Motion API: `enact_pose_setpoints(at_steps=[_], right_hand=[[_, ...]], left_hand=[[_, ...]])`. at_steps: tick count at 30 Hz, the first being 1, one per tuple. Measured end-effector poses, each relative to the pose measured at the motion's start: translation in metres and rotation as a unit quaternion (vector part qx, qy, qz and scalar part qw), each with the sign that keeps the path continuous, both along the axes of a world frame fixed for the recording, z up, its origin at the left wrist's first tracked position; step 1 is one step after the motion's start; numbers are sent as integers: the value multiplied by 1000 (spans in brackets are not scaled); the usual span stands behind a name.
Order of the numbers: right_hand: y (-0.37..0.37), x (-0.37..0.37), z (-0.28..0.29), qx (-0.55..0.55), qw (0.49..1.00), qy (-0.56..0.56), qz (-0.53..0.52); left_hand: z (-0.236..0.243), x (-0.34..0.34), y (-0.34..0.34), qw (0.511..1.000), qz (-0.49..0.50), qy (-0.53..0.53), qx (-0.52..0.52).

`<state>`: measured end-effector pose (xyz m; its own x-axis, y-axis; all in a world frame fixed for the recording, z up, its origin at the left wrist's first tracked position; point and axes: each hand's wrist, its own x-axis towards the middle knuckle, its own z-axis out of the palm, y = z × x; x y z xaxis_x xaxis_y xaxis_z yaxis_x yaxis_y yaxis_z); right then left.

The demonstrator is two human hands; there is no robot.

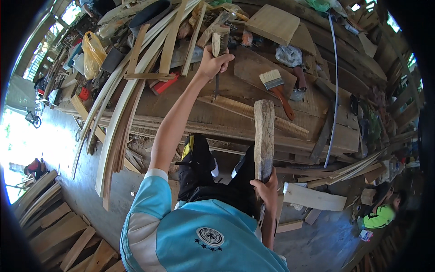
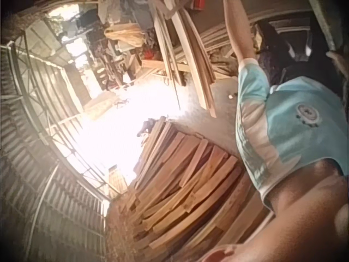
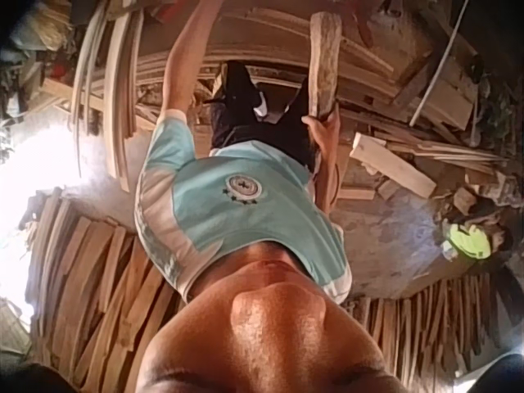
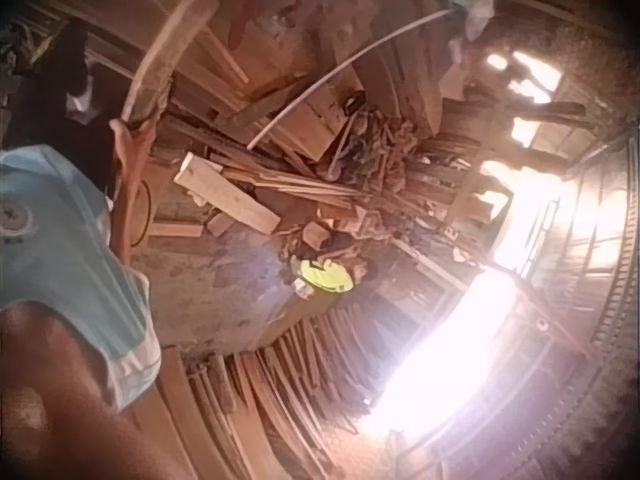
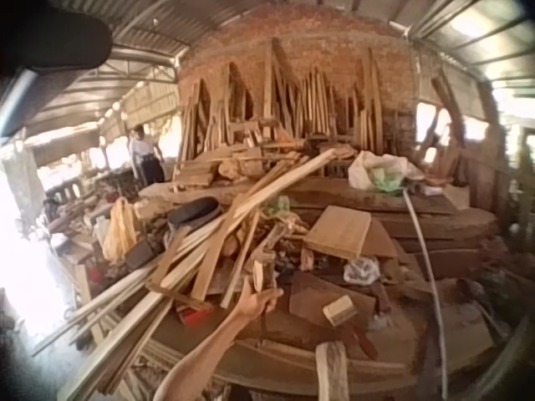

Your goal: Measuring a piece of wood, cleaning the workspace with a brush, and then using a chisel and a wooden block as a mallet to carve a piece of wood.

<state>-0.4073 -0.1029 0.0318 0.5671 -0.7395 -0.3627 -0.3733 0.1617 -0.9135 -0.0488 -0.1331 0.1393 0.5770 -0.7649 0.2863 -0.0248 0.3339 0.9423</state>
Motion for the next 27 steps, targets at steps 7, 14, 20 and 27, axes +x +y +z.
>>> enact_pose_setpoints(at_steps=[7,14,20,27], right_hand=[[1,2,4,13,1000,10,3],[0,-1,-7,7,1000,3,2],[-2,-4,-22,-53,998,-27,12],[-1,-1,-4,9,1000,6,3]], left_hand=[[-3,5,8,1000,-4,12,-11],[-1,5,14,999,-3,24,-34],[0,0,11,998,-18,43,-40],[0,3,6,999,-48,-1,-18]])
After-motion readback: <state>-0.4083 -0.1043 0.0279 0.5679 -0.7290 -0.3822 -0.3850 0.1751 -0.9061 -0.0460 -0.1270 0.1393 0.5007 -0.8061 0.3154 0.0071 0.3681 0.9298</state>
